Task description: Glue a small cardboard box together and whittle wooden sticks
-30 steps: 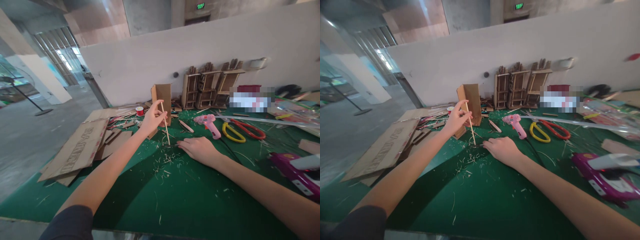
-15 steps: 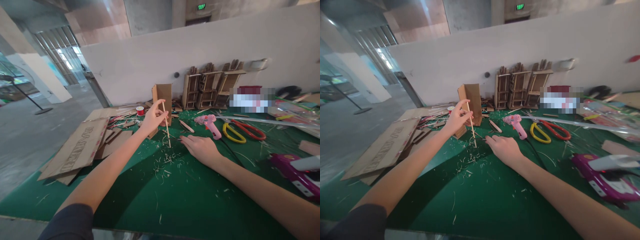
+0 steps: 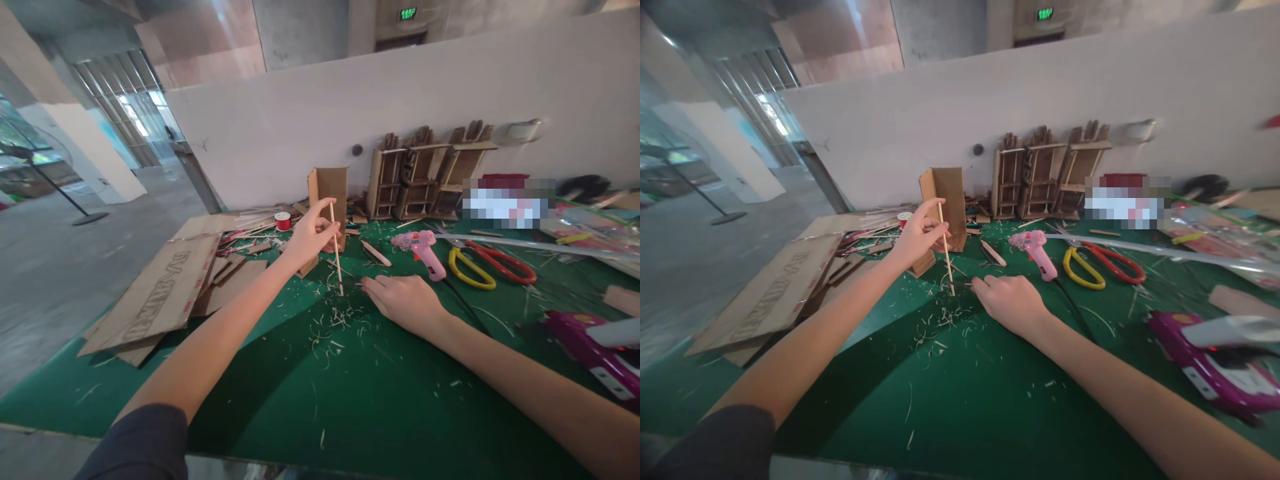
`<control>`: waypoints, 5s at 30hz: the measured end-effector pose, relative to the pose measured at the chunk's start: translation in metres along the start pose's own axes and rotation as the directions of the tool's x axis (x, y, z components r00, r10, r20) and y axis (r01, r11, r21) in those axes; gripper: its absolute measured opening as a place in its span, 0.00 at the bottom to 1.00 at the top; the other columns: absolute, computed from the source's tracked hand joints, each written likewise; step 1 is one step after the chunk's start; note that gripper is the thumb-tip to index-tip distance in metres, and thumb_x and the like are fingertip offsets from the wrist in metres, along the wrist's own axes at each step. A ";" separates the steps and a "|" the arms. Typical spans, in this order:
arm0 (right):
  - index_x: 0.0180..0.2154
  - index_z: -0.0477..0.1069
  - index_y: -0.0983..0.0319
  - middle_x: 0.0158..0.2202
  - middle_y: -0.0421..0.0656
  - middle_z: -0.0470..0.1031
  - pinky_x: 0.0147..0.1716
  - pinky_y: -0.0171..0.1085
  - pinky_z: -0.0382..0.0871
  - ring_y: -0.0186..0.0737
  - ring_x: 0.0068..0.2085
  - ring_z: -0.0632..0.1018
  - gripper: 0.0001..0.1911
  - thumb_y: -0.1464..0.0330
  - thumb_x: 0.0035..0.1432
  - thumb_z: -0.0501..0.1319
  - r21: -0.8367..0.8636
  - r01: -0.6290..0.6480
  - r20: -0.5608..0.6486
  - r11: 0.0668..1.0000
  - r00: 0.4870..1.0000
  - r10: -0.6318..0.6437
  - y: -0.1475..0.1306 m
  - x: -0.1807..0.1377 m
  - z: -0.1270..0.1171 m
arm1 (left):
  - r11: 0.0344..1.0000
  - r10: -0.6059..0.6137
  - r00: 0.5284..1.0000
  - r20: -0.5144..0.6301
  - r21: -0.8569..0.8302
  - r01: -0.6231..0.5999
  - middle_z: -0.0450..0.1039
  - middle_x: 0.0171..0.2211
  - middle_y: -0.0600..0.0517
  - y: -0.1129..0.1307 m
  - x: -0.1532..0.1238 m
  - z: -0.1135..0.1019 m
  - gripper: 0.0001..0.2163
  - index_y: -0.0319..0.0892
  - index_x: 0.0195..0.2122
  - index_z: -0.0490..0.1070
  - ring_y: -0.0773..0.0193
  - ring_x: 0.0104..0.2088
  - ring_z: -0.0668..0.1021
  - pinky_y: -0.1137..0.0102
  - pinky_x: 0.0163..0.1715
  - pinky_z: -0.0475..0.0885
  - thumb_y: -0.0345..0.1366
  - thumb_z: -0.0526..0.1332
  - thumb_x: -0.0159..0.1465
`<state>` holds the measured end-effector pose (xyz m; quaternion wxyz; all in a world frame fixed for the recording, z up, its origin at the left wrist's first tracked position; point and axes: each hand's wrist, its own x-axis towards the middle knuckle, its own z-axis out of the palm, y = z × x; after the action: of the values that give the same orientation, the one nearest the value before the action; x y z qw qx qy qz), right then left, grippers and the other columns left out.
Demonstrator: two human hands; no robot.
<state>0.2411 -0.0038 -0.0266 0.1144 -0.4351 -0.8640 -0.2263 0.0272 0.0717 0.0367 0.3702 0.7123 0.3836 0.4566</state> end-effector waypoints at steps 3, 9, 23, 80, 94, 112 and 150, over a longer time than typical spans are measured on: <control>0.38 0.75 0.59 0.27 0.41 0.76 0.22 0.38 0.42 0.33 0.24 0.72 0.21 0.63 0.68 0.44 0.030 0.015 0.039 0.999 0.999 -0.016 -0.001 0.000 -0.002 | 1.000 -0.002 1.000 0.002 -0.004 0.002 0.74 0.30 0.52 0.001 0.000 -0.001 0.24 0.50 0.60 0.55 0.66 0.25 0.79 0.74 0.23 0.76 0.36 0.58 0.64; 0.37 0.76 0.59 0.28 0.41 0.77 0.22 0.38 0.44 0.34 0.26 0.75 0.21 0.63 0.68 0.45 0.053 -0.027 0.015 0.998 1.000 0.026 -0.004 -0.002 0.003 | 1.000 -0.013 1.000 0.005 -0.002 0.013 0.74 0.30 0.52 0.003 -0.001 -0.001 0.23 0.51 0.59 0.55 0.67 0.25 0.79 0.75 0.24 0.77 0.37 0.58 0.64; 0.46 0.75 0.57 0.30 0.42 0.78 0.22 0.37 0.47 0.35 0.29 0.76 0.21 0.62 0.68 0.45 0.037 -0.071 -0.007 0.997 0.997 0.071 -0.001 0.000 0.007 | 1.000 -0.007 1.000 -0.003 0.009 0.007 0.74 0.31 0.51 -0.002 0.000 -0.002 0.23 0.52 0.60 0.55 0.66 0.26 0.79 0.76 0.21 0.75 0.36 0.58 0.64; 0.53 0.71 0.58 0.30 0.41 0.78 0.21 0.37 0.47 0.34 0.26 0.75 0.21 0.61 0.69 0.46 0.035 0.043 0.013 0.998 0.999 -0.043 0.008 0.001 0.012 | 0.998 0.043 0.999 0.010 0.044 -0.043 0.74 0.31 0.51 -0.005 0.001 0.001 0.25 0.49 0.63 0.52 0.68 0.24 0.78 0.73 0.24 0.76 0.35 0.57 0.65; 0.48 0.74 0.55 0.33 0.39 0.80 0.22 0.35 0.52 0.34 0.27 0.77 0.20 0.60 0.68 0.46 0.101 0.099 0.043 0.990 0.994 -0.104 0.011 0.002 0.017 | 0.999 0.028 1.000 -0.004 0.023 -0.028 0.74 0.30 0.52 -0.007 0.002 0.001 0.26 0.50 0.63 0.52 0.68 0.24 0.77 0.74 0.23 0.75 0.35 0.57 0.65; 0.49 0.73 0.58 0.36 0.42 0.79 0.24 0.34 0.56 0.35 0.30 0.77 0.20 0.61 0.68 0.46 0.157 0.064 0.087 0.985 0.993 -0.079 0.010 0.004 0.011 | 0.998 -0.001 1.000 0.001 0.056 0.001 0.75 0.32 0.50 -0.008 0.001 0.001 0.27 0.53 0.65 0.50 0.67 0.24 0.78 0.72 0.23 0.75 0.38 0.57 0.66; 0.49 0.73 0.60 0.34 0.44 0.79 0.24 0.34 0.55 0.34 0.30 0.77 0.21 0.62 0.68 0.46 0.123 0.013 -0.021 0.992 1.000 -0.011 0.008 0.002 0.013 | 0.997 0.037 0.993 0.116 0.069 -0.046 0.77 0.40 0.47 -0.002 -0.003 -0.003 0.26 0.53 0.66 0.42 0.67 0.27 0.81 0.75 0.25 0.76 0.35 0.50 0.69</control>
<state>0.2461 0.0078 -0.0347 0.1484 -0.4197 -0.8776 -0.1776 0.0234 0.0707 0.0348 0.3562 0.7579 0.3631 0.4086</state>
